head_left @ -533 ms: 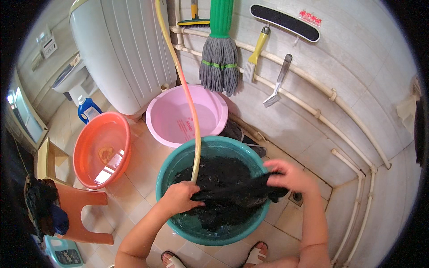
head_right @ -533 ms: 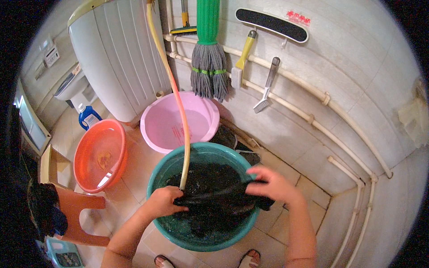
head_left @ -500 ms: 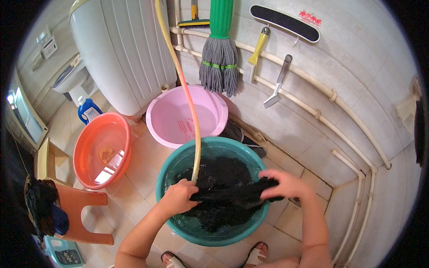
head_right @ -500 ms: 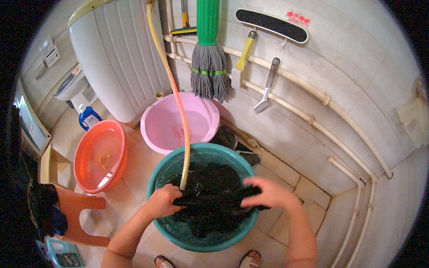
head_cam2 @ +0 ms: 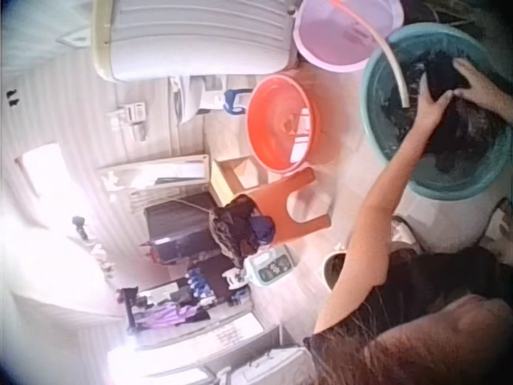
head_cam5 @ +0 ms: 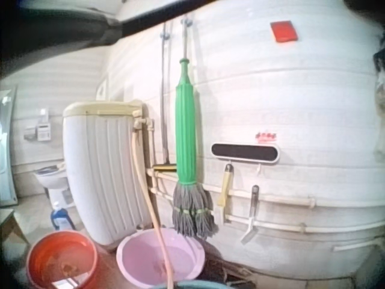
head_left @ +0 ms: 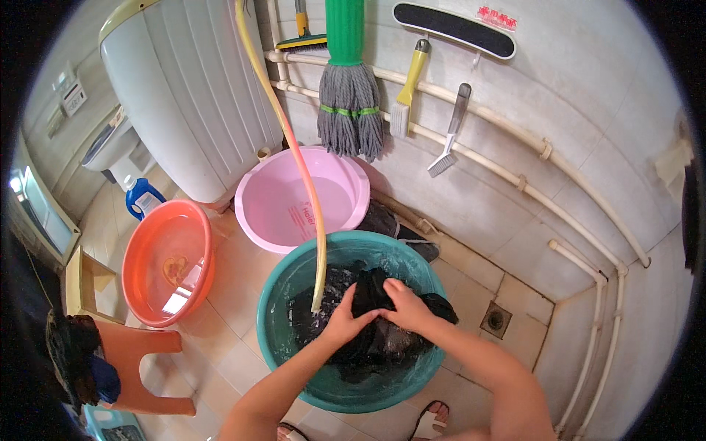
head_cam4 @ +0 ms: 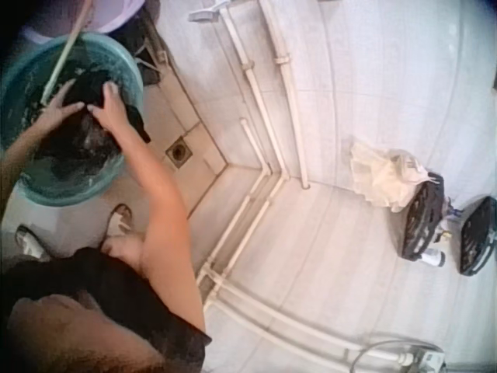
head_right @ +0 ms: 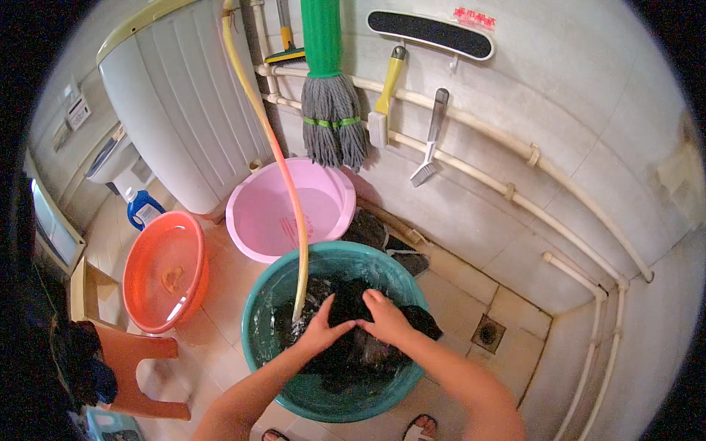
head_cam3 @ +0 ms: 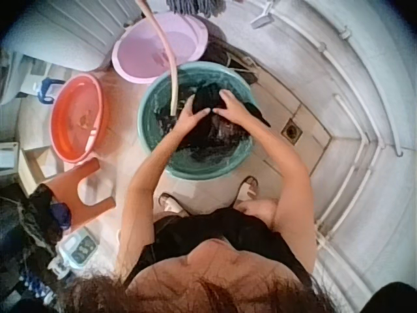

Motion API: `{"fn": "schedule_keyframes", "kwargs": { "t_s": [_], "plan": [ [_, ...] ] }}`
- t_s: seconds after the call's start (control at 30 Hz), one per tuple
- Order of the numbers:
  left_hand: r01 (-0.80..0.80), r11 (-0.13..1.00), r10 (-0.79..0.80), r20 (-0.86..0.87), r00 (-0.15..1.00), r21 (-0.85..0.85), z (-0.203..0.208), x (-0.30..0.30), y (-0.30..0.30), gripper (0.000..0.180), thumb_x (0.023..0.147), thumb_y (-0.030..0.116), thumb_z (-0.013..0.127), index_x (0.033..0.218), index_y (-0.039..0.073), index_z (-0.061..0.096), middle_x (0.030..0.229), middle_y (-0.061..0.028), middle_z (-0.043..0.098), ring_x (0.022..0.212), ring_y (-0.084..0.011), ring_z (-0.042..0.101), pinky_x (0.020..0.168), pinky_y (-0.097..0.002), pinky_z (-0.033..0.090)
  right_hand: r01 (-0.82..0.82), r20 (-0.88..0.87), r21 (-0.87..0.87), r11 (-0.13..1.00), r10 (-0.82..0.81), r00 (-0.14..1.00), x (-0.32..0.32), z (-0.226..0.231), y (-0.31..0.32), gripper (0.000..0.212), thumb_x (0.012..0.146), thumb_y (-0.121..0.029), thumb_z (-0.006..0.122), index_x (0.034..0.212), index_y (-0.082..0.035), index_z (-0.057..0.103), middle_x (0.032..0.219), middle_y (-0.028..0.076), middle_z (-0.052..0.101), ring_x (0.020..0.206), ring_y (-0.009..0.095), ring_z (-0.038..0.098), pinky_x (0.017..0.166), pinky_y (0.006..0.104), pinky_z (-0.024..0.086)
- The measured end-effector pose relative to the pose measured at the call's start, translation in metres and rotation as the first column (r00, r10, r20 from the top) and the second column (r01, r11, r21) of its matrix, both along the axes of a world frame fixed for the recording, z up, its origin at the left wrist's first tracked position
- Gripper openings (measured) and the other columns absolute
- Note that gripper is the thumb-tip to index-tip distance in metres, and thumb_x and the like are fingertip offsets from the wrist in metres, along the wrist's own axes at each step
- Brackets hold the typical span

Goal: The person washes dark garments by hand in a teal basin, repeatedly submerging, scrubbing, and wringing the fabric. They rinse the items using a hose and transfer them between basins.

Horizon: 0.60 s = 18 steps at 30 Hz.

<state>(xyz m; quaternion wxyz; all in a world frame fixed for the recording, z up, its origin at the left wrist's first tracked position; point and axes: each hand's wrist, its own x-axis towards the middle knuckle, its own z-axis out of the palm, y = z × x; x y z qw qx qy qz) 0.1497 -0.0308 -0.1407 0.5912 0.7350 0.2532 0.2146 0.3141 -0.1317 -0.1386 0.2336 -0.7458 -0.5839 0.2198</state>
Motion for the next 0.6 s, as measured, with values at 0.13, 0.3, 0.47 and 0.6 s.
{"fn": "schedule_keyframes", "kwargs": {
  "t_s": [0.13, 0.3, 0.47, 0.6],
  "plan": [
    [-0.031, 0.989, 0.05, -0.127, 0.991, 0.145, -0.05, 0.003, 0.001, 0.058, 0.079, 0.01, 0.057, 0.133, 0.004, 0.036, 0.12, -0.0203, 0.052, 0.109, -0.0279, 0.053, 0.089, -0.0321, 0.042, 0.123, 0.123, -0.055, 0.991, -0.116, 0.986, -0.017, -0.027, 0.015, 0.064, 0.076, -0.03, 0.068, 0.125, -0.001, 0.038, 0.128, 0.017, 0.039, 0.113, 0.033, 0.046, 0.089, 0.0398, 0.044],
    [-0.423, 0.841, 0.353, -0.252, 0.901, -0.336, -0.04, 0.013, 0.0, 0.051, 0.074, -0.001, 0.046, 0.124, 0.004, 0.049, 0.118, -0.0137, 0.054, 0.108, -0.0219, 0.051, 0.092, -0.0296, 0.039, 0.259, -0.36, -0.187, 0.948, -0.311, 0.88, -0.005, -0.075, 0.029, 0.071, 0.066, -0.024, 0.075, 0.122, 0.001, 0.038, 0.121, 0.021, 0.044, 0.11, 0.035, 0.048, 0.089, 0.0398, 0.043],
    [-0.287, 0.649, 0.368, -0.04, 0.929, -0.704, 0.01, 0.03, -0.014, 0.062, 0.082, 0.029, 0.059, 0.136, 0.008, 0.036, 0.128, -0.0104, 0.046, 0.114, -0.0202, 0.044, 0.098, -0.0317, 0.032, 0.609, -0.48, 0.262, 0.748, -0.446, 0.755, -0.024, -0.065, 0.035, 0.065, 0.072, -0.022, 0.07, 0.125, -0.003, 0.038, 0.121, 0.018, 0.049, 0.106, 0.033, 0.053, 0.088, 0.0402, 0.043],
    [-0.163, 0.489, 0.459, 0.094, 0.883, -0.857, -0.039, 0.037, -0.005, 0.068, 0.085, 0.054, 0.051, 0.127, 0.001, 0.042, 0.118, -0.0111, 0.051, 0.111, -0.0203, 0.046, 0.095, -0.0336, 0.034, 0.345, -0.45, 0.312, 0.885, -0.182, 0.874, -0.08, 0.042, 0.009, 0.053, 0.077, -0.023, 0.067, 0.121, -0.006, 0.043, 0.115, 0.015, 0.054, 0.103, 0.029, 0.056, 0.086, 0.0351, 0.044]
  ]
}}
